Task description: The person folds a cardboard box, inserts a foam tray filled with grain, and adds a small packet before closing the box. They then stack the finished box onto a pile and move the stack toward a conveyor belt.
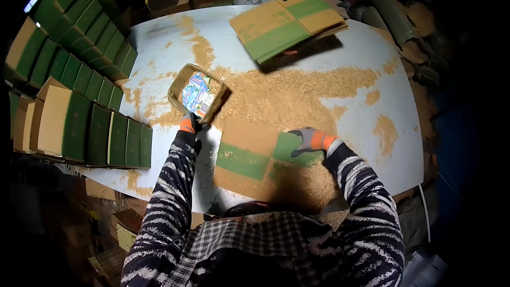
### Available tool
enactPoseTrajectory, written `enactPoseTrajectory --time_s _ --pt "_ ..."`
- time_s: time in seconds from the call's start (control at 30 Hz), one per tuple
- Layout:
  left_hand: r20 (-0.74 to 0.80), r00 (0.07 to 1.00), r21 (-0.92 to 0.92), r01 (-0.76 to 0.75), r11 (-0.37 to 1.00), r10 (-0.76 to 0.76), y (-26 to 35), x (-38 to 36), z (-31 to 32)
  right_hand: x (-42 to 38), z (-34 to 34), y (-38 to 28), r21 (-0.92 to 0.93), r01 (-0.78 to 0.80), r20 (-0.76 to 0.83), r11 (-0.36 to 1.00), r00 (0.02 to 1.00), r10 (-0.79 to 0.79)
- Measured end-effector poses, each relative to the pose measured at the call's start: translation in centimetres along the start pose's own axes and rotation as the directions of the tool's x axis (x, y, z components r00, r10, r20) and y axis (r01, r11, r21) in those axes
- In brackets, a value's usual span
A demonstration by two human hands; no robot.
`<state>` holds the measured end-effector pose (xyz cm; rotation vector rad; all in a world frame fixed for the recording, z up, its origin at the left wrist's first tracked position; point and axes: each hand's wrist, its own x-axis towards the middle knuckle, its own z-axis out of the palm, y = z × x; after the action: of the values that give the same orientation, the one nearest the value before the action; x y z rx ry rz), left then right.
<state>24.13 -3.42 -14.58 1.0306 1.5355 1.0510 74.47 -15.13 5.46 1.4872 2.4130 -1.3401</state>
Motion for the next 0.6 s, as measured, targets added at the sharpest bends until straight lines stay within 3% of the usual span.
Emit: enactPoseTrajectory --time_s 0.07,0.1,0.13,0.17,0.23,0.3,0.37,0.43,0.5,0.53,0.57,0.6 --pt "-0.021 0.988 0.213 -0.147 0.966 0.155 1.6 -4.2 -3.3 -0.7 -5.3 0.5 0.016 -0.236 -0.021 0.972 0.972 0.236" --pt "-0.052 0.993 0.140 -0.097 0.985 0.105 4.2 -8.4 -5.0 -0.9 -7.2 1.7 0.175 -0.262 -0.045 0.949 0.961 0.274" --pt "-0.083 0.995 0.063 -0.050 0.997 0.055 7.0 -12.8 -6.6 -1.1 -8.9 1.9 0.300 -0.248 -0.108 0.921 0.951 0.291" --pt "-0.091 0.986 -0.340 0.104 0.935 -0.143 7.7 -16.1 -7.8 -0.8 -10.3 2.0 0.365 -0.228 -0.090 0.903 0.956 0.278" --pt "-0.235 0.941 -0.400 0.135 0.906 -0.244 11.5 -24.4 -7.9 0.6 -10.6 0.1 0.443 0.046 -0.253 0.895 0.964 0.076" --pt "-0.283 0.943 -0.329 0.078 0.941 -0.177 10.0 -31.4 -9.5 4.0 -9.9 -3.4 0.625 0.071 -0.154 0.777 0.987 0.034" --pt "-0.291 0.929 -0.199 0.175 0.964 -0.228 9.0 -38.1 -10.8 9.6 -7.1 -6.2 0.619 0.135 -0.181 0.774 0.983 -0.027" --pt "-0.325 0.898 -0.363 0.170 0.916 -0.296 9.9 -43.3 -9.4 17.6 -2.3 -8.7 0.593 0.270 -0.230 0.759 0.960 -0.162" --pt "-0.280 0.917 -0.342 0.181 0.922 -0.283 9.1 -47.0 -9.3 26.4 3.1 -11.2 0.359 0.180 -0.337 0.916 0.940 -0.052" --pt "-0.328 0.890 -0.379 0.183 0.907 -0.316 4.1 -49.0 -11.0 30.0 5.7 -12.7 0.311 0.150 -0.393 0.939 0.920 -0.017" --pt "-0.376 0.858 -0.414 0.183 0.892 -0.350 0.1 -49.5 -12.5 30.4 5.8 -15.1 0.270 0.013 -0.310 0.963 0.948 0.074" --pt "-0.359 0.864 -0.369 0.216 0.904 -0.353 0.9 -49.6 -12.2 29.9 5.0 -15.6 0.303 -0.038 -0.272 0.952 0.954 0.124"
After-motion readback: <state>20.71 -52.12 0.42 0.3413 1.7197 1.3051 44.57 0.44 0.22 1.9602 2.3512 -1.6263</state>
